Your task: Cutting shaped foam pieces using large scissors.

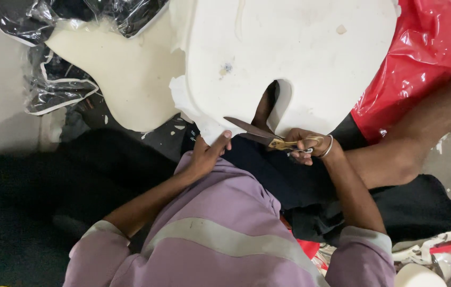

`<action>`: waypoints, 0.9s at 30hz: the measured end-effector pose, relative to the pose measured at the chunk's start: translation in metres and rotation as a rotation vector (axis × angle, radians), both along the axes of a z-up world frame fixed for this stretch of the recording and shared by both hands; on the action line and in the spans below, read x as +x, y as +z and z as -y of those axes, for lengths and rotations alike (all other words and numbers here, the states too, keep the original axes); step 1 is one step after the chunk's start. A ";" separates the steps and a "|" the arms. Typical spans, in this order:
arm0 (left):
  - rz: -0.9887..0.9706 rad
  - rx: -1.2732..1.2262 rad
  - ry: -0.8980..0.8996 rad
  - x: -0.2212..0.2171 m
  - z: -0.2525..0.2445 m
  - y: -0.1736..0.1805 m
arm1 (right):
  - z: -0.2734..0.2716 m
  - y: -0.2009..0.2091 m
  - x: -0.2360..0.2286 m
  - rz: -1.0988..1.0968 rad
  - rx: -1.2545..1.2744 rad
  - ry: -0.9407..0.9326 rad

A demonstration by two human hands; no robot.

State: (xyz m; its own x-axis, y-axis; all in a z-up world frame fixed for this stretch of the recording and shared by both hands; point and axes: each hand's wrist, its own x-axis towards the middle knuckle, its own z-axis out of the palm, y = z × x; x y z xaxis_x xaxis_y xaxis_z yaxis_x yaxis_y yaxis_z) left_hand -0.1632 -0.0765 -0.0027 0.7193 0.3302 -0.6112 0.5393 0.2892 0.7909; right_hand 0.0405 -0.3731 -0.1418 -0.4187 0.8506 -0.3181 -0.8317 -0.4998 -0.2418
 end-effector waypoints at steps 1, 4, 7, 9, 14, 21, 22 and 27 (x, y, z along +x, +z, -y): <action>-0.010 -0.001 -0.004 -0.001 0.000 -0.001 | -0.004 0.007 0.001 0.023 0.001 -0.009; -0.030 0.000 -0.015 -0.002 -0.001 -0.001 | -0.010 0.015 0.005 0.045 0.000 -0.001; -0.042 -0.010 -0.022 -0.002 -0.002 -0.003 | -0.012 0.019 0.010 0.064 -0.011 0.032; -0.047 -0.022 -0.019 -0.004 -0.002 -0.006 | -0.014 0.022 0.012 0.081 -0.021 0.053; -0.054 -0.060 -0.047 -0.010 -0.002 -0.019 | -0.018 0.025 0.020 0.265 -0.024 0.141; -0.043 -0.102 -0.061 -0.010 -0.004 -0.017 | -0.028 0.040 0.035 0.353 0.065 0.166; -0.045 -0.103 -0.063 -0.010 -0.004 -0.017 | -0.028 0.041 0.035 0.365 0.048 0.182; -0.031 -0.116 -0.049 -0.014 -0.002 -0.025 | -0.036 0.062 0.036 0.430 -0.006 0.169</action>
